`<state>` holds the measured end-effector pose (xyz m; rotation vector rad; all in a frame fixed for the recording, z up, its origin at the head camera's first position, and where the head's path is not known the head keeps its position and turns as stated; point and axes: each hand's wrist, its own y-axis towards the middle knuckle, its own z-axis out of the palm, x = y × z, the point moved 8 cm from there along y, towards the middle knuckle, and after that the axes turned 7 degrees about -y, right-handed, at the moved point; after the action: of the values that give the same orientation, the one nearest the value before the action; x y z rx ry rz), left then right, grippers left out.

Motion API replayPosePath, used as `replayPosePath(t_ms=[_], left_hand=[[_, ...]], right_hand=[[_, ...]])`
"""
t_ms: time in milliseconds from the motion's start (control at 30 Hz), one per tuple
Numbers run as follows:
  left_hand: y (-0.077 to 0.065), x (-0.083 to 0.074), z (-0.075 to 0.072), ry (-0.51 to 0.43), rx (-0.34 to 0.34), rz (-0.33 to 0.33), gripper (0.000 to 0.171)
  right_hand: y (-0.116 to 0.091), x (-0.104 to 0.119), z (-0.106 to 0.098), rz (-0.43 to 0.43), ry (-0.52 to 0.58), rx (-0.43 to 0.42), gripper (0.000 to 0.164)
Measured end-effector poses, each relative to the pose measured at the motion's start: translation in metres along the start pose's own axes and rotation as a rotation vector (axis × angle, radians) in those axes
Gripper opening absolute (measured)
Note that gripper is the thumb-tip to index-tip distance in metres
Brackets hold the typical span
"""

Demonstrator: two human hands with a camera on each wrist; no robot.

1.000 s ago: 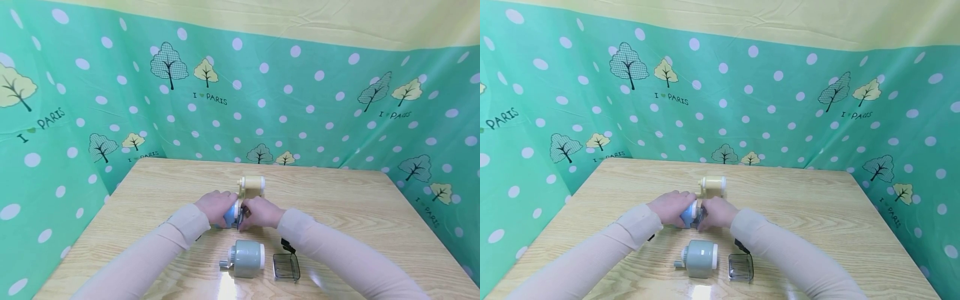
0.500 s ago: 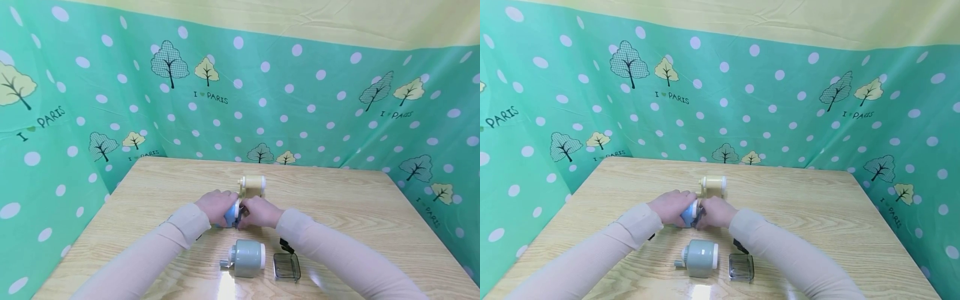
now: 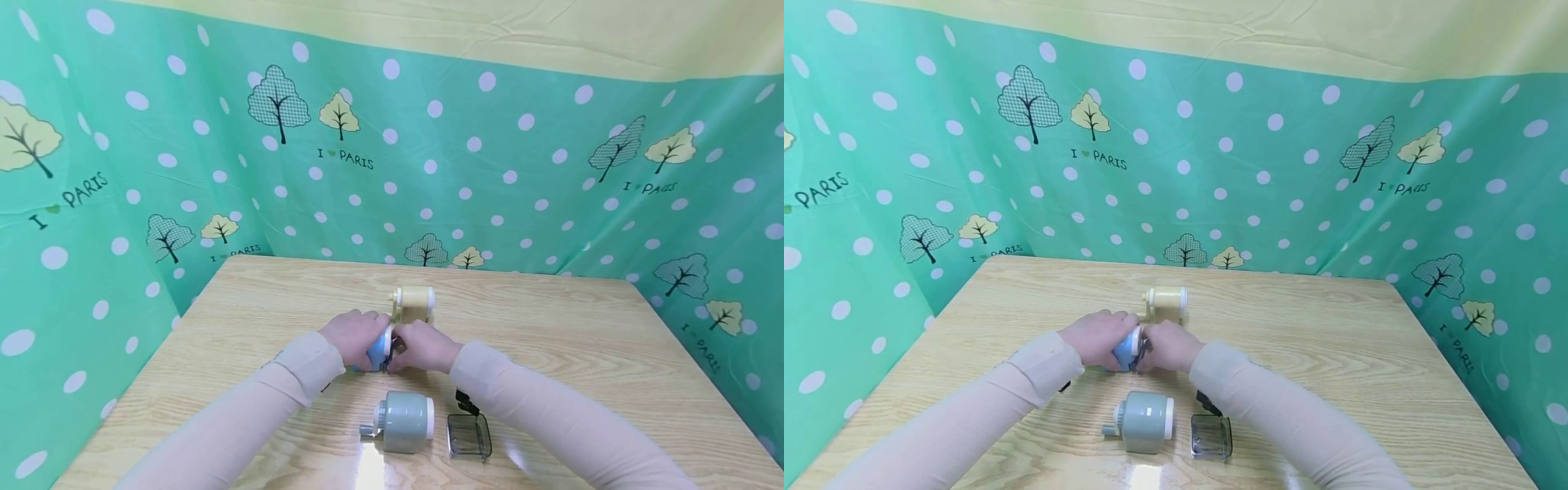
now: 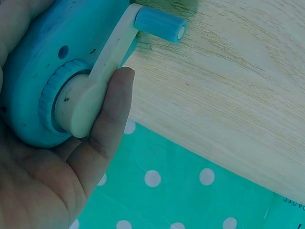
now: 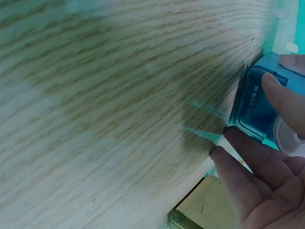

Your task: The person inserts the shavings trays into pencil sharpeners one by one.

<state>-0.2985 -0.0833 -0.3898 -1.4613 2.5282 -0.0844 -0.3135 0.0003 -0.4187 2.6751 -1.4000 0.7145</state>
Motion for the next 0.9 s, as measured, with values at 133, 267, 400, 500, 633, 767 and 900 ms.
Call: replayPosePath(t_ms=[133, 267, 400, 500, 633, 767, 900], left_hand=[[0.0000, -0.0008, -0.0008, 0.001, -0.004, 0.001, 0.064], [0.0000, -0.0017, -0.0006, -0.003, -0.004, 0.005, 0.064], [-0.0008, -0.0029, -0.0011, -0.007, -0.006, 0.007, 0.063], [-0.0011, -0.0033, -0.0018, -0.005, -0.009, 0.005, 0.063], [-0.0012, -0.0032, -0.0024, -0.007, -0.016, 0.005, 0.063], [-0.0010, -0.0032, -0.0024, -0.007, -0.022, 0.012, 0.063], [0.0001, -0.0026, -0.0015, 0.002, -0.023, 0.018, 0.063]], right_hand=[[0.0000, 0.0012, -0.0009, -0.008, -0.001, -0.006, 0.044], [0.0001, 0.0017, -0.0002, -0.018, 0.013, -0.009, 0.044], [0.0008, 0.0013, 0.0011, -0.026, 0.029, -0.016, 0.043], [0.0014, 0.0010, 0.0011, -0.031, 0.039, -0.024, 0.041], [0.0021, 0.0007, 0.0011, -0.034, 0.051, -0.032, 0.040], [0.0030, 0.0003, 0.0019, -0.027, 0.066, -0.033, 0.039], [0.0035, 0.0000, 0.0022, -0.019, 0.070, -0.038, 0.039]])
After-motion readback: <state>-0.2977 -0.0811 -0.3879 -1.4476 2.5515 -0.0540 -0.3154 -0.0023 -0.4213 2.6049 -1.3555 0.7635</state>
